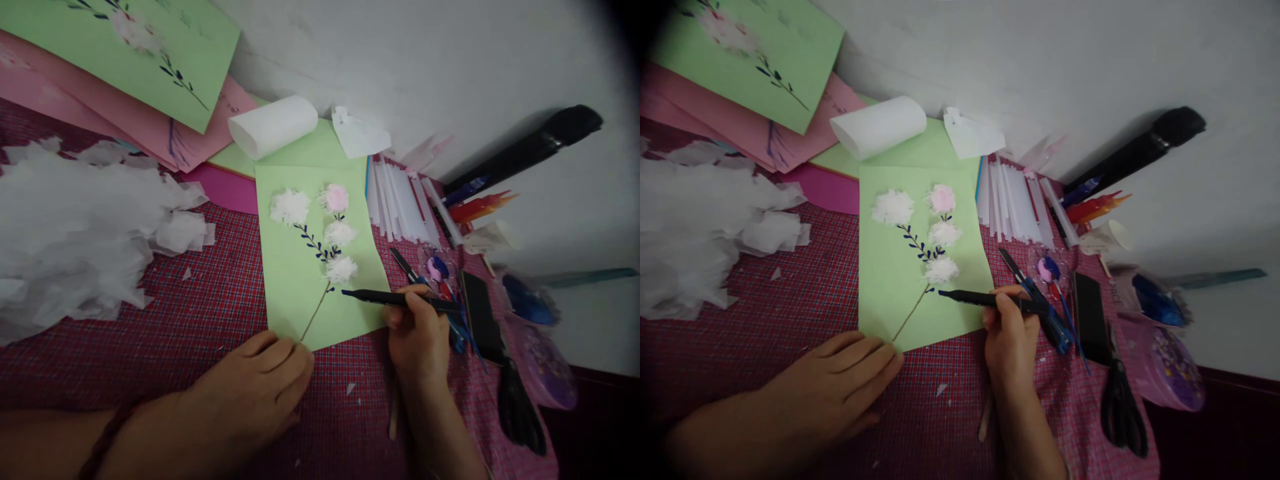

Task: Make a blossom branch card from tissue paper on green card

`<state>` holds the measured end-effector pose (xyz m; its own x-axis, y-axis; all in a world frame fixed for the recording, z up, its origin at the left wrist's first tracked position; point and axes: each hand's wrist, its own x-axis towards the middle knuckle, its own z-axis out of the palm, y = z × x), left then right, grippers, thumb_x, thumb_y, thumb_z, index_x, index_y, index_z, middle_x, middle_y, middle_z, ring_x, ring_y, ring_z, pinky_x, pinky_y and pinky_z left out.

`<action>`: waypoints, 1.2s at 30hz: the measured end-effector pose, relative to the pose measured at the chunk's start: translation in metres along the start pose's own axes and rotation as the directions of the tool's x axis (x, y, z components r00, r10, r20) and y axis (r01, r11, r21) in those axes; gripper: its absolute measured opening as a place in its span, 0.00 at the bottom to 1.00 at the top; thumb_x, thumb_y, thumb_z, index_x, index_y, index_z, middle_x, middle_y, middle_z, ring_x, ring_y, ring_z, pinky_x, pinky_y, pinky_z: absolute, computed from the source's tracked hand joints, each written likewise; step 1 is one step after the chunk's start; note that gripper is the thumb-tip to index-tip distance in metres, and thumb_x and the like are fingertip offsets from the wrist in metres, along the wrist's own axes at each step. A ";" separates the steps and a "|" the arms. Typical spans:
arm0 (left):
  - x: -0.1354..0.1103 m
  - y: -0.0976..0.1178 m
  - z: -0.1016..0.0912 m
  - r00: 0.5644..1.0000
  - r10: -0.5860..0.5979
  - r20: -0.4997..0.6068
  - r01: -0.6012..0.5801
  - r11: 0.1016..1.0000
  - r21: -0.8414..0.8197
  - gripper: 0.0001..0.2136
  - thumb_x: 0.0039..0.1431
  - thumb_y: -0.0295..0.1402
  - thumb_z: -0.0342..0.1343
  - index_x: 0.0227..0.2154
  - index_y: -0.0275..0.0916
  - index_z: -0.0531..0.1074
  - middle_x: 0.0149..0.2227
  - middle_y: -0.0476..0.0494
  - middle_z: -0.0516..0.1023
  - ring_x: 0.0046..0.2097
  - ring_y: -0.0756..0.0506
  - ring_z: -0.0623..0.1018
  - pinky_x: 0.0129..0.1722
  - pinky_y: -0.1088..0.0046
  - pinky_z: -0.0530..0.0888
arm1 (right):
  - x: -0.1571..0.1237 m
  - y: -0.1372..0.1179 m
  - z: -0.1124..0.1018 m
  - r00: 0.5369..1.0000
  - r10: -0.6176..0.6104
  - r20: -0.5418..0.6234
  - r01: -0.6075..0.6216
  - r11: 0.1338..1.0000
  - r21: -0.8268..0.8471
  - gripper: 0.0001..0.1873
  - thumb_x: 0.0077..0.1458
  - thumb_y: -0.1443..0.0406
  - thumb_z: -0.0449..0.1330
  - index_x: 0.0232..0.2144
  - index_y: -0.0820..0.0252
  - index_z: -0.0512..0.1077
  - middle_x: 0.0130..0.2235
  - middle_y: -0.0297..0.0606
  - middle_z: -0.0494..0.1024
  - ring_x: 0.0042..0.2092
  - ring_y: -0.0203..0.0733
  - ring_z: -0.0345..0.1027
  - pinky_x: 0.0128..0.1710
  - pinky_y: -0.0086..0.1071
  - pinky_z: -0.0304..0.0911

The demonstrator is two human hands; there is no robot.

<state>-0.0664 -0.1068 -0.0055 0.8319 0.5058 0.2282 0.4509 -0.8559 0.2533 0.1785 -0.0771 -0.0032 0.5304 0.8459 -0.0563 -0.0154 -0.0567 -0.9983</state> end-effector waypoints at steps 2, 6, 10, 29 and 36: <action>-0.001 0.000 0.000 1.000 -0.009 0.007 0.009 1.000 0.005 0.13 0.62 0.37 0.57 0.46 0.36 0.72 0.44 0.46 0.77 0.44 0.46 0.72 0.45 0.67 0.66 | -0.002 -0.001 0.001 1.000 -0.007 0.001 0.007 0.998 -0.068 0.04 0.49 0.62 0.59 0.27 0.56 0.68 0.18 0.25 0.62 0.19 0.32 0.54 0.19 0.29 0.47; -0.003 -0.001 0.004 0.999 0.022 0.027 -0.022 1.000 -0.004 0.11 0.63 0.37 0.55 0.44 0.37 0.73 0.44 0.45 0.77 0.43 0.46 0.72 0.45 0.67 0.66 | -0.004 -0.001 0.005 1.000 -0.006 -0.003 0.005 0.992 -0.125 0.05 0.48 0.62 0.60 0.26 0.56 0.68 0.16 0.26 0.64 0.19 0.34 0.55 0.20 0.31 0.48; -0.004 0.000 0.006 0.999 0.014 0.031 -0.014 1.000 0.001 0.11 0.63 0.35 0.55 0.45 0.37 0.72 0.45 0.44 0.76 0.44 0.46 0.73 0.46 0.67 0.67 | -0.003 0.000 0.006 1.000 -0.008 -0.002 0.008 0.994 -0.107 0.05 0.49 0.62 0.60 0.27 0.56 0.69 0.17 0.26 0.65 0.19 0.33 0.56 0.20 0.31 0.49; -0.004 0.001 0.002 0.998 0.028 0.058 -0.031 0.999 0.044 0.11 0.61 0.34 0.57 0.44 0.37 0.72 0.45 0.45 0.75 0.44 0.44 0.72 0.45 0.65 0.67 | -0.010 0.006 0.012 0.993 -0.025 0.112 0.042 0.987 -0.152 0.07 0.54 0.59 0.61 0.30 0.57 0.70 0.19 0.27 0.67 0.21 0.34 0.58 0.20 0.30 0.52; -0.003 0.000 0.000 0.998 0.035 0.058 -0.038 0.999 0.039 0.10 0.61 0.34 0.58 0.43 0.37 0.72 0.44 0.45 0.76 0.43 0.44 0.71 0.45 0.65 0.66 | -0.010 0.005 0.012 0.994 -0.010 0.108 0.025 0.990 -0.137 0.05 0.54 0.61 0.61 0.29 0.55 0.71 0.18 0.27 0.67 0.20 0.34 0.58 0.20 0.31 0.51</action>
<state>-0.0687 -0.1087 -0.0061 0.8647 0.4682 0.1821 0.4316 -0.8779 0.2076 0.1630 -0.0796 -0.0083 0.4358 0.8988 -0.0477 0.1142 -0.1078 -0.9876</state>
